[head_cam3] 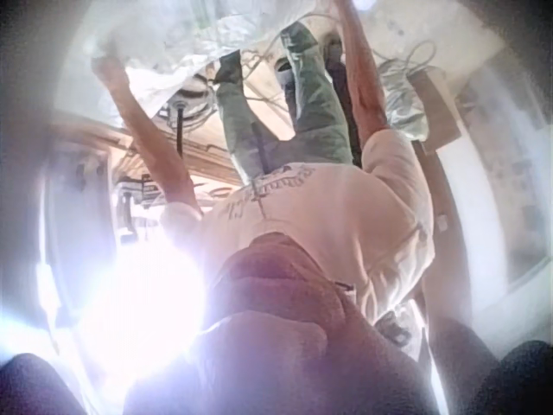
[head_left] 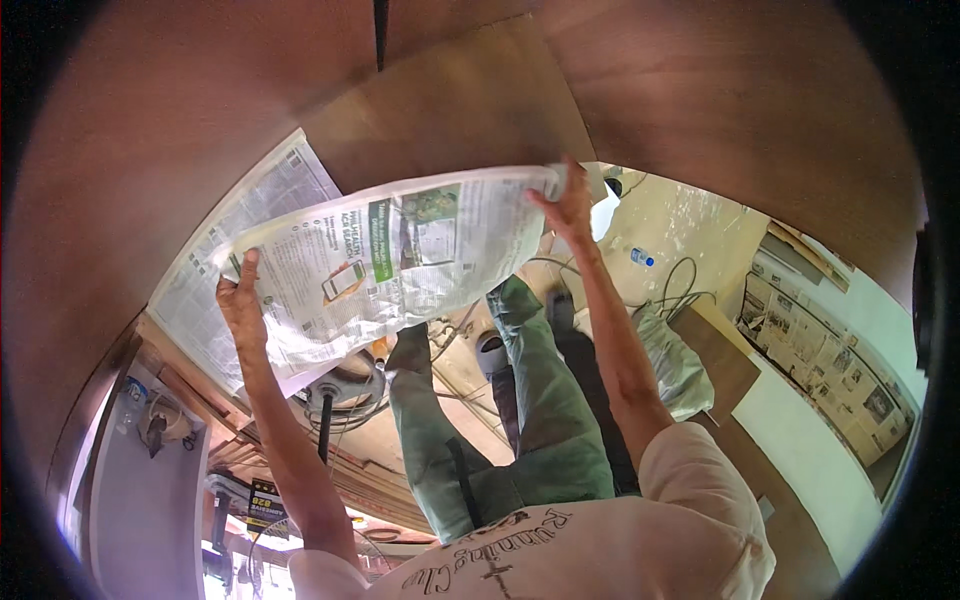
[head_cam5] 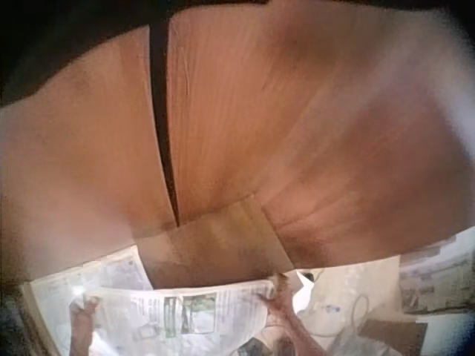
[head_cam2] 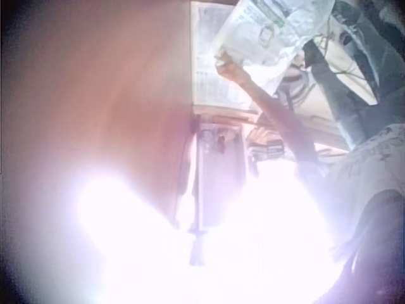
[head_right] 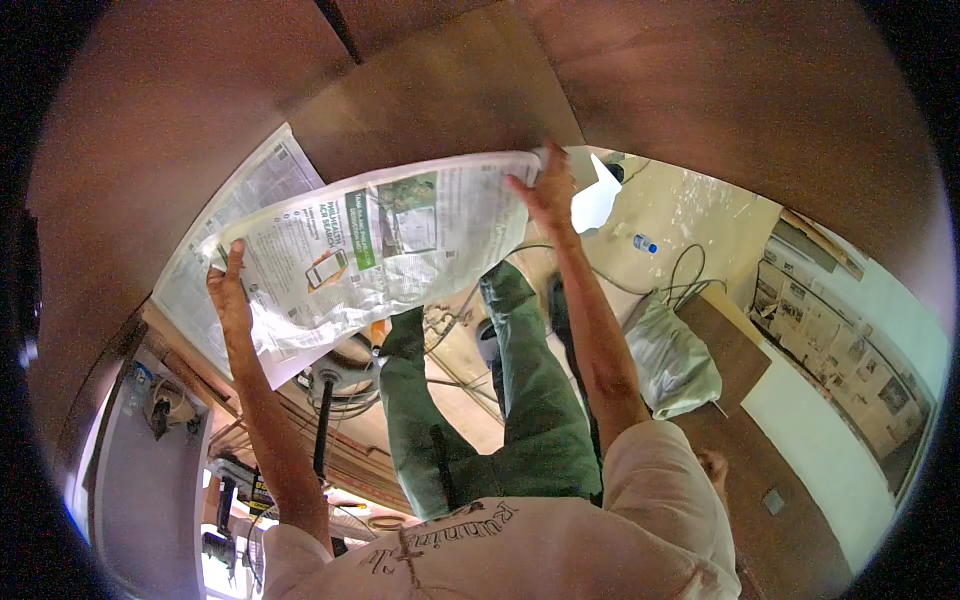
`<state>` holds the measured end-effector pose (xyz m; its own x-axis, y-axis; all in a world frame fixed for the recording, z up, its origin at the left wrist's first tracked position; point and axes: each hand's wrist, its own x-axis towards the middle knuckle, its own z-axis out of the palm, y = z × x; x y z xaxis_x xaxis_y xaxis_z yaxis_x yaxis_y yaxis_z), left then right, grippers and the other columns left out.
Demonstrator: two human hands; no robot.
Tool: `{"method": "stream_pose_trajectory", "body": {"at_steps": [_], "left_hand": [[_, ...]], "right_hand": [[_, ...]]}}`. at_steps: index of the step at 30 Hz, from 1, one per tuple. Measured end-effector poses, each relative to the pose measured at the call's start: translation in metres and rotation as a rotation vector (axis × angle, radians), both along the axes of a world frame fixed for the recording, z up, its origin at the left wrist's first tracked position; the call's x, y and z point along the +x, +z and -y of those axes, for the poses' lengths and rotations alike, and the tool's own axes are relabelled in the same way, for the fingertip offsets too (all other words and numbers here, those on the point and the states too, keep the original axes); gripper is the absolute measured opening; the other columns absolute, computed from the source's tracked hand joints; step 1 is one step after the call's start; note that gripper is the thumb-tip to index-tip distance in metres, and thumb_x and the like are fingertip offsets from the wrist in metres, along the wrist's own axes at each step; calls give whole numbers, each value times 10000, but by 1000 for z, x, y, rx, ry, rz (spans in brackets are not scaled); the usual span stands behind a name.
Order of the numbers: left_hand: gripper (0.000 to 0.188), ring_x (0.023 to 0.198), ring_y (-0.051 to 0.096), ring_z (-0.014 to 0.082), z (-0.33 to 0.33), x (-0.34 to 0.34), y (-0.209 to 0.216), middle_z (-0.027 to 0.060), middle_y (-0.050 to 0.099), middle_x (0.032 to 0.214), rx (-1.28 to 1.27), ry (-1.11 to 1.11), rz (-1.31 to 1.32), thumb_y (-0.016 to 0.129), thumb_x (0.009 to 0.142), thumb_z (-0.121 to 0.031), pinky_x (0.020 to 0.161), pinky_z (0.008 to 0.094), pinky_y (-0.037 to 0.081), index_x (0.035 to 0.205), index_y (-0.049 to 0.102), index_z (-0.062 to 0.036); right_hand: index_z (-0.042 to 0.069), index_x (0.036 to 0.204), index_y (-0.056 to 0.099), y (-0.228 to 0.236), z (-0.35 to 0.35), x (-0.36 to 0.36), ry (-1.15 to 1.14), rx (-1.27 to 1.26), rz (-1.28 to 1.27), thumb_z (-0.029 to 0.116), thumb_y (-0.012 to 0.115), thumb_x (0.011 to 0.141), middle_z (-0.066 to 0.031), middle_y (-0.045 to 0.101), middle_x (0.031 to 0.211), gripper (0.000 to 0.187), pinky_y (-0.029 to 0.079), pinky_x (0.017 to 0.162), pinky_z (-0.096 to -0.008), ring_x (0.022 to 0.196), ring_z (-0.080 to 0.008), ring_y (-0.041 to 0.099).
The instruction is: The person tapes several pieces of newspaper together on a wooden surface using masking tape, smoothing the tape by hand and aligning edges.
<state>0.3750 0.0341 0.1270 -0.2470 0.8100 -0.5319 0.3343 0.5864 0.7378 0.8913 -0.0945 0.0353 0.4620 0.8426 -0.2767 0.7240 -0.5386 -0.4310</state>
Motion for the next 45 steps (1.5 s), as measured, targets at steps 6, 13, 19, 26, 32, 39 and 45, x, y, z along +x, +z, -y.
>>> {"method": "stream_pose_trajectory", "body": {"at_steps": [6,13,19,26,32,39,45], "left_hand": [[391,791,603,151,11,-23,-39,62,644,862,-47,220,204,833,844,-382,749,320,508,832,592,-74],[370,796,606,151,9,3,-39,71,652,920,57,375,419,841,853,-325,755,317,527,908,606,-44],[285,754,593,120,-9,34,-61,19,636,831,120,369,529,811,888,-291,707,277,495,845,620,-84],[208,720,604,108,-19,30,-68,-3,654,817,83,421,580,816,880,-226,686,280,504,870,661,-87],[210,689,602,108,-26,34,-87,-1,646,781,84,430,621,834,859,-204,660,285,506,852,650,-104],[281,668,590,120,-26,32,-84,-6,615,749,48,468,550,846,847,-245,645,287,497,797,601,-116],[312,722,589,128,-23,24,-85,-3,599,761,68,396,541,842,848,-268,683,291,499,804,578,-106]], "right_hand": [[31,1163,700,-49,-25,49,-232,10,-543,375,773,878,-79,731,1027,453,522,847,-321,915,-165,663],[30,1002,720,11,-137,61,-172,319,-343,311,739,911,-76,727,926,296,528,812,-345,870,-188,668],[61,1258,600,6,-137,33,181,453,15,138,704,866,-173,663,1171,413,474,968,-470,1107,-363,629],[85,1433,463,9,-180,-3,432,413,265,194,712,872,-182,488,1459,624,367,1087,-520,1339,-380,471],[52,1487,425,2,-216,17,447,308,316,297,655,909,-181,477,1472,669,360,1110,-535,1355,-389,444],[34,1481,438,6,-226,8,352,188,371,350,599,927,-159,488,1464,657,412,1072,-521,1298,-380,469],[48,1454,473,8,-232,8,303,178,364,360,590,925,-128,496,1471,625,425,1028,-545,1272,-375,489]]}}
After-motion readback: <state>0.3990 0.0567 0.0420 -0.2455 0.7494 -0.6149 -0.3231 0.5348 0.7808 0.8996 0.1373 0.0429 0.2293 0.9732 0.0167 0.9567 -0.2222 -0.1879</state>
